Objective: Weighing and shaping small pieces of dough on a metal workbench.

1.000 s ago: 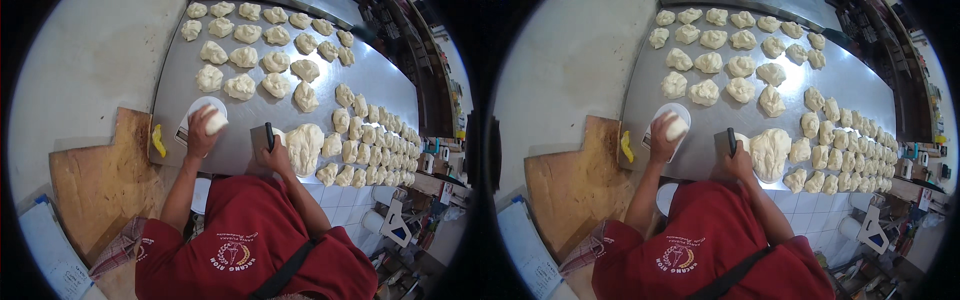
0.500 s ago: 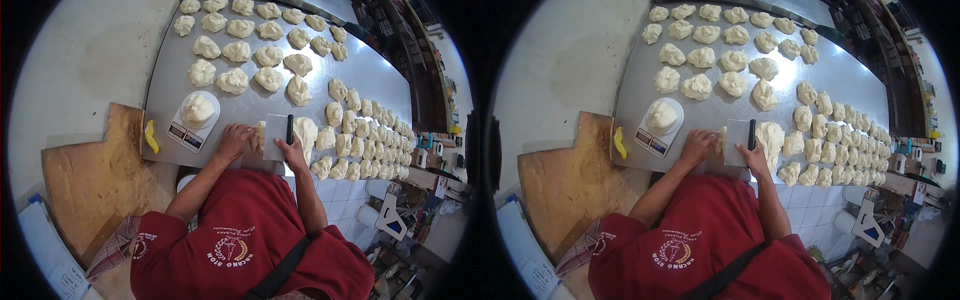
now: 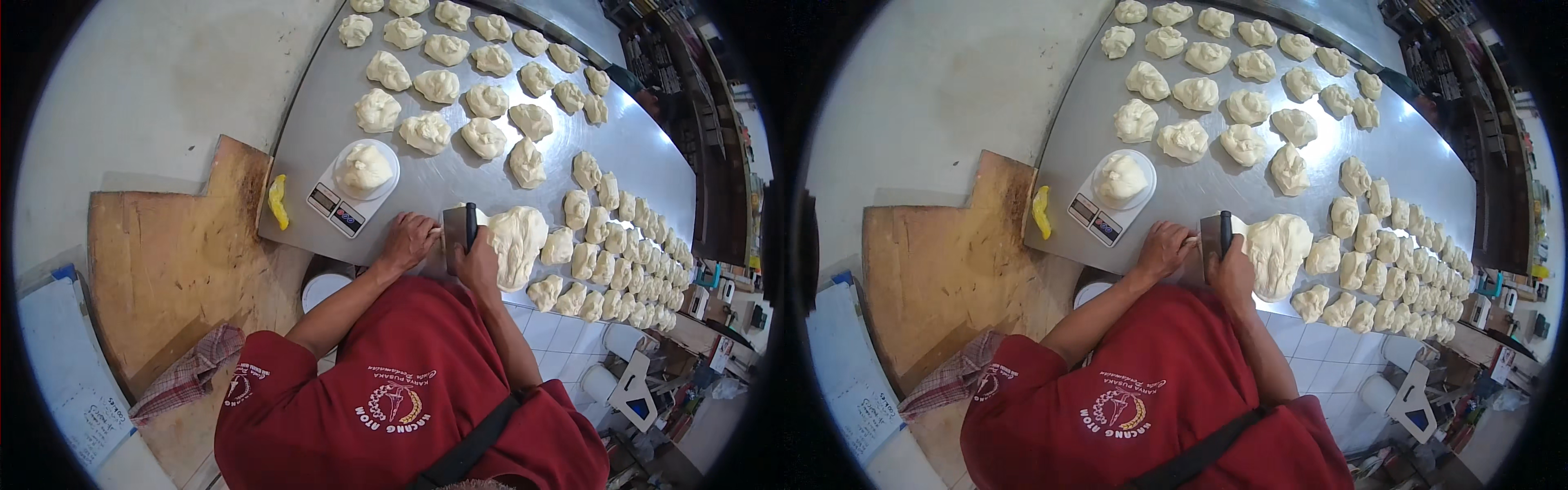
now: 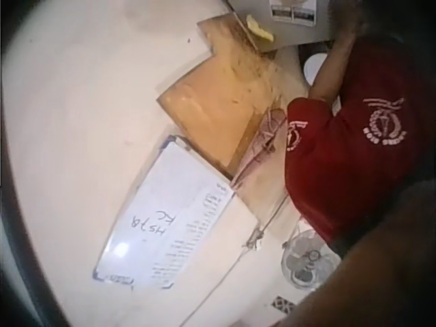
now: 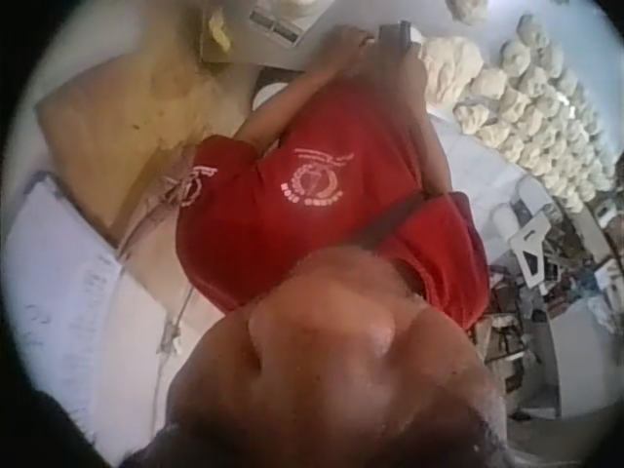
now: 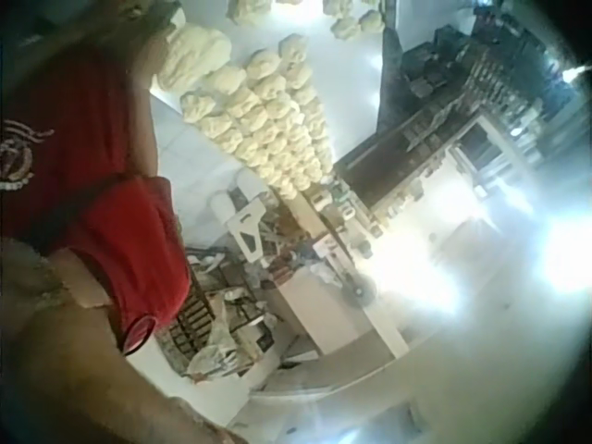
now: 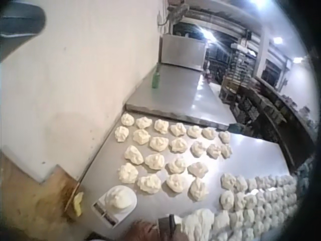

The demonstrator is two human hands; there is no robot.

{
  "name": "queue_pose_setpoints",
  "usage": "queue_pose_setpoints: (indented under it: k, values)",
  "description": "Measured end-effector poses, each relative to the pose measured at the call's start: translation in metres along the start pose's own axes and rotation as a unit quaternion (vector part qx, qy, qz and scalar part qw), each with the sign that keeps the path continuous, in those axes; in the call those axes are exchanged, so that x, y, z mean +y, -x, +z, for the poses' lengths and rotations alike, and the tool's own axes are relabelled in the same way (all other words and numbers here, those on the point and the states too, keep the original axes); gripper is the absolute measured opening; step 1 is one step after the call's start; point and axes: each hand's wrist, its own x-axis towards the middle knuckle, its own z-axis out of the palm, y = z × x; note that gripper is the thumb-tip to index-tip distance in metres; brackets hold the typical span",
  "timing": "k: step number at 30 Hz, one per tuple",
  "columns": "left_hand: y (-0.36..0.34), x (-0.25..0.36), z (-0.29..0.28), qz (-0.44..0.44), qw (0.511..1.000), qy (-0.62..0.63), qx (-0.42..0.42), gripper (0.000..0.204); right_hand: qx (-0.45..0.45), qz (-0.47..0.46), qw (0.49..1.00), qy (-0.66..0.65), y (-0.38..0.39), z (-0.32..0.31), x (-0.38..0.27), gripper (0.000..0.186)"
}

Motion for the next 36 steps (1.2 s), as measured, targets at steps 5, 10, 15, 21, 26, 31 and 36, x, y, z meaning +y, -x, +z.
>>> queue_pose_setpoints:
  k: [5,10,15,21,26,31,36]
  values:
    - [-0.003,0.002,-0.008,-0.010,0.998,-0.059,0.018,0.013,0.022,-0.005,0.998,0.060,-0.004,0.019,-0.015,0.038]
    - [-0.009,0.005,-0.035,-0.017,0.996,-0.072,0.050,0.012,0.014,-0.006,1.000,0.018,-0.015,0.030,-0.004,0.039]
    - [-0.033,-0.011,-0.112,-0.027,0.960,-0.181,0.210,0.030,0.003,-0.002,0.999,-0.036,-0.023,0.021,0.008,0.038]
    - [-0.041,-0.016,-0.128,-0.014,0.931,-0.272,0.241,0.034,-0.023,0.036,0.978,-0.203,-0.019,-0.005,0.020,0.041]
    - [-0.015,-0.001,-0.058,0.085,0.991,-0.055,0.088,0.043,-0.016,0.112,0.907,-0.406,-0.012,-0.035,0.023,0.046]
    - [-0.003,0.006,0.010,0.072,0.996,-0.040,0.028,0.031,-0.002,0.093,0.936,-0.341,-0.006,-0.036,0.029,0.045]
    - [0.002,-0.006,0.011,0.033,0.999,-0.017,-0.012,0.026,-0.040,0.059,0.974,-0.215,-0.006,-0.032,0.022,0.040]
